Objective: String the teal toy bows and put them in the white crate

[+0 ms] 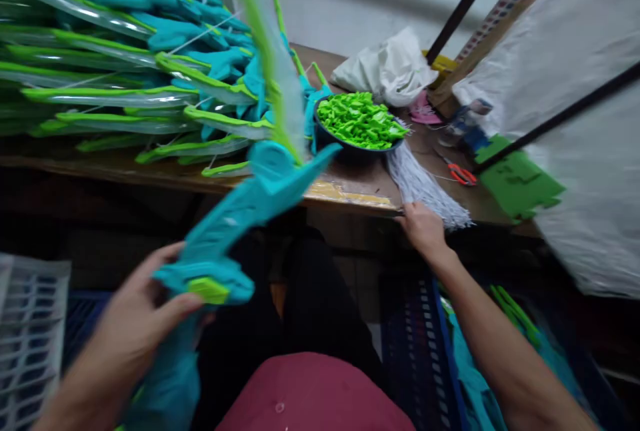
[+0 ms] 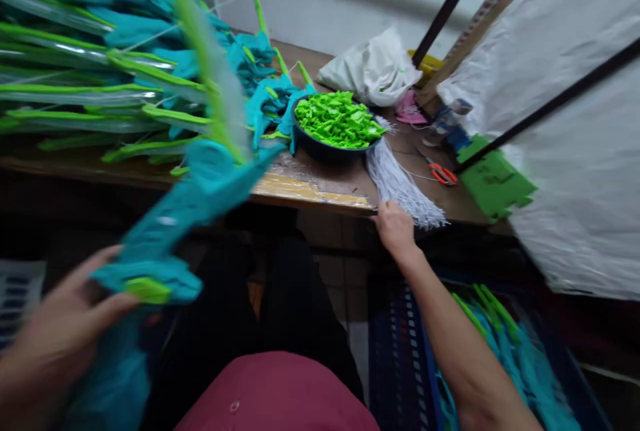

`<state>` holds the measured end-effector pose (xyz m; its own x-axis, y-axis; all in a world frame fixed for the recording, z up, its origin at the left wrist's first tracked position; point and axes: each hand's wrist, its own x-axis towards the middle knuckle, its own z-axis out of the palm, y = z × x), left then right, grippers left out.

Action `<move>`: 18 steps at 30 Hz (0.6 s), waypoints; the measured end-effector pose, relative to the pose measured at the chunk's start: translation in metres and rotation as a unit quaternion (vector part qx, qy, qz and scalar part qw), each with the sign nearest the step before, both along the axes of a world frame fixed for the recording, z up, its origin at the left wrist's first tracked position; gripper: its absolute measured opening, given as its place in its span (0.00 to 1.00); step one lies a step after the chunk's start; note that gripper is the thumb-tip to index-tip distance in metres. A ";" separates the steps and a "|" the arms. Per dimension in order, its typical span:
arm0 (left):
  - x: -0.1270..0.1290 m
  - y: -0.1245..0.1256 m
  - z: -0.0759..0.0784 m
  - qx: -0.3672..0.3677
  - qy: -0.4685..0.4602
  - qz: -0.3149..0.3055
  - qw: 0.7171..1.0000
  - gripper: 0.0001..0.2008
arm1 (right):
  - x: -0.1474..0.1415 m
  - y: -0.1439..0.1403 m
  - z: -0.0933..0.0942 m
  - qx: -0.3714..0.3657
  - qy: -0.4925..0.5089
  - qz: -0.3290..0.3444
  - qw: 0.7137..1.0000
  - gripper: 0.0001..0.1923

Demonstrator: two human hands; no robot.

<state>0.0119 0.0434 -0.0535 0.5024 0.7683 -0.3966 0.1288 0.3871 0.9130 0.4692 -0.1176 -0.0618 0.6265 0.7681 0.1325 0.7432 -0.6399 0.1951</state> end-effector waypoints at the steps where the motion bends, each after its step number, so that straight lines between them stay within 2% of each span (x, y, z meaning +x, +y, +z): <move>1: 0.001 -0.002 0.000 -0.002 0.005 0.002 1.000 0.41 | 0.001 -0.002 -0.002 -0.008 0.001 0.000 1.000 0.07; 3: 0.011 -0.008 -0.003 -0.013 -0.013 -0.021 1.000 0.42 | 0.003 -0.003 -0.004 -0.019 0.003 -0.003 1.000 0.11; 6: 0.027 -0.015 -0.009 -0.028 -0.060 -0.074 0.995 0.32 | 0.007 -0.001 -0.002 -0.026 0.008 -0.013 1.000 0.14; 10: 0.031 -0.017 -0.014 -0.036 -0.069 -0.082 0.994 0.21 | 0.007 0.004 0.000 -0.019 0.007 -0.046 0.999 0.18; 18: 0.019 -0.019 -0.032 -0.056 -0.066 -0.100 0.991 0.25 | 0.010 0.011 -0.001 0.025 0.033 -0.093 0.995 0.18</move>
